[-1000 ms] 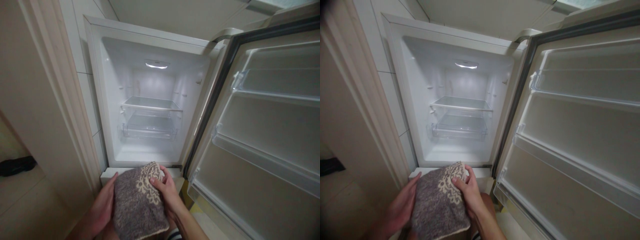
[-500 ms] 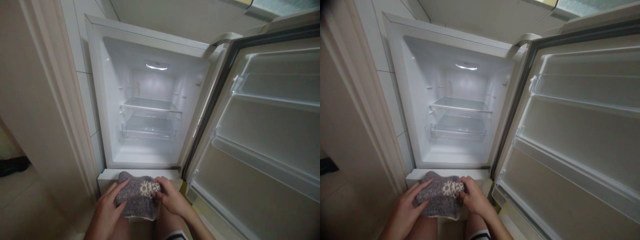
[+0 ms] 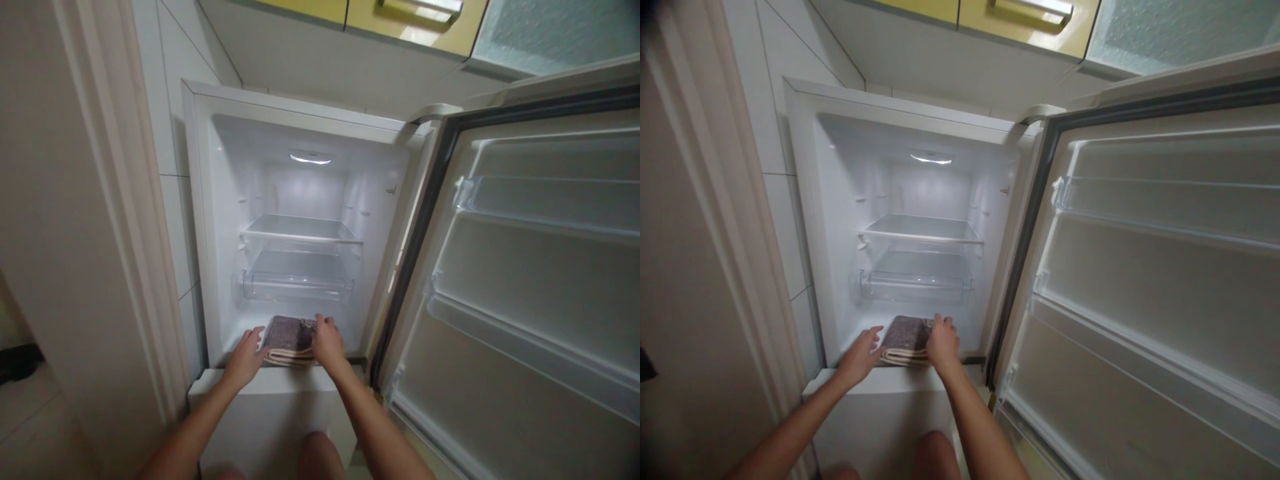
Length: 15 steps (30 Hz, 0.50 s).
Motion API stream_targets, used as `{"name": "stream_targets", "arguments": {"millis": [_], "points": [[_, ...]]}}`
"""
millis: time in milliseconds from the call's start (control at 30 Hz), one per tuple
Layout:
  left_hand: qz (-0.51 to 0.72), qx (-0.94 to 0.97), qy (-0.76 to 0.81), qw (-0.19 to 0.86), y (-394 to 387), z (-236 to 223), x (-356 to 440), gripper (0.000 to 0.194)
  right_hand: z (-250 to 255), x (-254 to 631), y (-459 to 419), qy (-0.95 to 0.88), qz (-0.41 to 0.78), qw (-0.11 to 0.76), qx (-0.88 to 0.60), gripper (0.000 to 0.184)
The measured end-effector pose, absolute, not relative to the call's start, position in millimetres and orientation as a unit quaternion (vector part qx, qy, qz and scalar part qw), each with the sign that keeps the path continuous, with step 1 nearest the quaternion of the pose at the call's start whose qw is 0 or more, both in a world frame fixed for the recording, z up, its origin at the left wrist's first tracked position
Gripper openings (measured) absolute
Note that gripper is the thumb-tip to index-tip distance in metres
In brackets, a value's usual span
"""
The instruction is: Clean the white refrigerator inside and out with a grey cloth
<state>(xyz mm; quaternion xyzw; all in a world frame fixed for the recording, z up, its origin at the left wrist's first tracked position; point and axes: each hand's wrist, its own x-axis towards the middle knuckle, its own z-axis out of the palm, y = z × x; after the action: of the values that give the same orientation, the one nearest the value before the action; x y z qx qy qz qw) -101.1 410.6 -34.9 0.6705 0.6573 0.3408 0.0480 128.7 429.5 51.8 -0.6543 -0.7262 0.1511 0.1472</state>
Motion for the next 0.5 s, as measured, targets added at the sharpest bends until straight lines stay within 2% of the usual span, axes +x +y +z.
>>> {"name": "stream_targets", "arguments": {"millis": [67, 133, 200, 300, 400, 500], "points": [[0.318, 0.690, 0.649, 0.032, 407.1, -57.3, -106.3, 0.036, 32.4, 115.0, 430.6, -0.749, 0.150, 0.137, -0.631, 0.052], [0.303, 0.706, 0.640, 0.011, 401.2, -76.6, -115.6, 0.039, 9.4, 97.8, 432.4, -0.770, 0.144, 0.136, -0.606, 0.052], [0.286, 0.723, 0.628, -0.021, 398.5, -92.8, -129.1, 0.045, -14.8, 79.3, 438.8, -0.798, 0.134, 0.132, -0.572, 0.066], [0.258, 0.764, 0.577, -0.132, 401.2, -112.7, -152.7, 0.053, -42.3, 61.3, 460.5, -0.840, 0.123, 0.124, -0.513, 0.089], [0.239, 0.786, 0.524, -0.226, 403.5, -124.8, -168.1, 0.069, -46.7, 68.5, 495.9, -0.837, 0.125, 0.126, -0.517, 0.081], [0.232, 0.789, 0.510, -0.253, 402.1, -127.0, -169.9, 0.079, -33.3, 90.4, 538.3, -0.803, 0.133, 0.142, -0.563, 0.063]]}}
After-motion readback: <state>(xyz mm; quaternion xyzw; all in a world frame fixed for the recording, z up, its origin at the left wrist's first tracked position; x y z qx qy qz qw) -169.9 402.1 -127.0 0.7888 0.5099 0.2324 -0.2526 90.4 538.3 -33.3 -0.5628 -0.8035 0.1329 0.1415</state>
